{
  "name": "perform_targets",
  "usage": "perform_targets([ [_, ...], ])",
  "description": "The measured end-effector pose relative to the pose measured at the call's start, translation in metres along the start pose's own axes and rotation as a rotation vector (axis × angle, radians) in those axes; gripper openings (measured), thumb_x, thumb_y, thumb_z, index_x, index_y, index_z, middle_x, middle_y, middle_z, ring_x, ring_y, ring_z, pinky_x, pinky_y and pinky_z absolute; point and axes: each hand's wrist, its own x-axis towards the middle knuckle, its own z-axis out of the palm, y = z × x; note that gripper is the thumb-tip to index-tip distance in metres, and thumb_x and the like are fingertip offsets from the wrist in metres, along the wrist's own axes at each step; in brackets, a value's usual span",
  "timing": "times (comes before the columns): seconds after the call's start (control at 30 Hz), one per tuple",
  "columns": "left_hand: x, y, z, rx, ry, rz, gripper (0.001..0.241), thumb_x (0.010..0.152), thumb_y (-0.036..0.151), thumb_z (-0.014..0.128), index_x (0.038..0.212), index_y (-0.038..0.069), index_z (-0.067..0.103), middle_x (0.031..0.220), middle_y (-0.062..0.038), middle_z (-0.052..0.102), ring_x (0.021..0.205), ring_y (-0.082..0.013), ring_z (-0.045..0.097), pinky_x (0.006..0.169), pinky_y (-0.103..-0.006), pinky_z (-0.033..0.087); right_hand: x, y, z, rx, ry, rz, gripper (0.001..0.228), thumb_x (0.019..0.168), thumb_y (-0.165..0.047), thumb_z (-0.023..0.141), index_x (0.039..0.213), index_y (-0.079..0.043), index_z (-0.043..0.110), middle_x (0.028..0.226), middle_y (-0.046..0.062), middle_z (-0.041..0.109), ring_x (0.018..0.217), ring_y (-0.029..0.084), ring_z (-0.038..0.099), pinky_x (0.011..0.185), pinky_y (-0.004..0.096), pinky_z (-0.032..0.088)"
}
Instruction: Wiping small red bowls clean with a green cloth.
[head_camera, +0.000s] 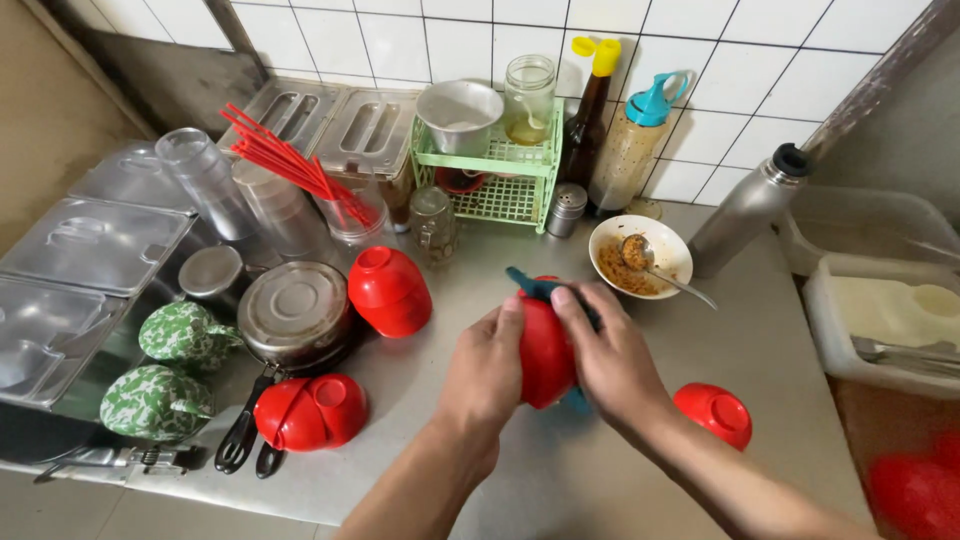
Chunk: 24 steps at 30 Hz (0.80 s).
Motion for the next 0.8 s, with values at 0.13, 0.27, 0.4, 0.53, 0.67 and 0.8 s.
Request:
perform_targets([
  [0.13,-0.007,-0.007,0.015,0.022,-0.017,0.126,0.039,0.105,0.036,0.045,0.125,0.012,0.067,0.106,-0.004,0.077,0.092,-0.0144,0.068,0.088,-0.0327,0.054,-0.002,-0.044,-0.006,0.539,-0.017,0.468,0.045,0.099,-0.04,0.05,0.132,-0.012,0.062,0.125,0.009,0.072,0.115,0.021,0.064,0.103,0.04,0.047],
  [0.27,-0.017,-0.001,0.016,0.525,0.01,0.415,0.035,0.101,0.034,0.051,0.12,0.009,0.067,0.09,-0.013,0.073,0.081,-0.0216,0.066,0.08,-0.0382,0.054,0.013,-0.056,-0.028,0.989,0.001,0.953,0.048,0.106,-0.042,0.044,0.131,-0.005,0.061,0.129,0.014,0.07,0.116,0.027,0.064,0.101,0.045,0.049],
  [0.4,-0.008,-0.007,0.02,0.644,0.059,0.43,0.038,0.101,0.038,0.052,0.122,0.011,0.069,0.09,-0.014,0.072,0.083,-0.0234,0.066,0.077,-0.0394,0.053,0.006,-0.074,-0.029,0.934,0.0,0.942,0.042,0.106,-0.036,0.043,0.131,-0.006,0.06,0.129,0.014,0.068,0.116,0.029,0.065,0.106,0.053,0.047],
  [0.53,0.029,-0.004,0.023,0.248,0.108,0.33,0.042,0.105,0.039,0.047,0.113,0.005,0.071,0.092,-0.01,0.077,0.085,-0.0202,0.069,0.078,-0.0364,0.056,-0.016,-0.023,-0.01,0.391,0.004,0.128,0.044,0.105,-0.036,0.043,0.131,-0.005,0.061,0.128,0.016,0.07,0.12,0.029,0.065,0.108,0.045,0.047],
  [0.67,0.065,-0.005,0.01,-0.005,0.094,-0.153,0.043,0.106,0.043,0.042,0.115,0.01,0.067,0.095,-0.007,0.066,0.08,-0.0195,0.059,0.07,-0.0395,0.048,-0.029,-0.022,-0.022,-0.061,0.008,-0.563,0.043,0.11,-0.03,0.044,0.141,-0.006,0.059,0.144,0.02,0.053,0.135,0.032,0.052,0.113,0.042,0.04],
  [0.8,0.052,-0.018,0.025,-0.026,0.014,0.059,0.039,0.106,0.04,0.046,0.103,0.009,0.069,0.094,-0.01,0.073,0.082,-0.0235,0.068,0.073,-0.0407,0.057,-0.025,-0.006,-0.02,-0.011,0.009,-0.513,0.042,0.11,-0.03,0.043,0.143,-0.009,0.058,0.143,0.016,0.055,0.137,0.03,0.053,0.115,0.042,0.039],
])
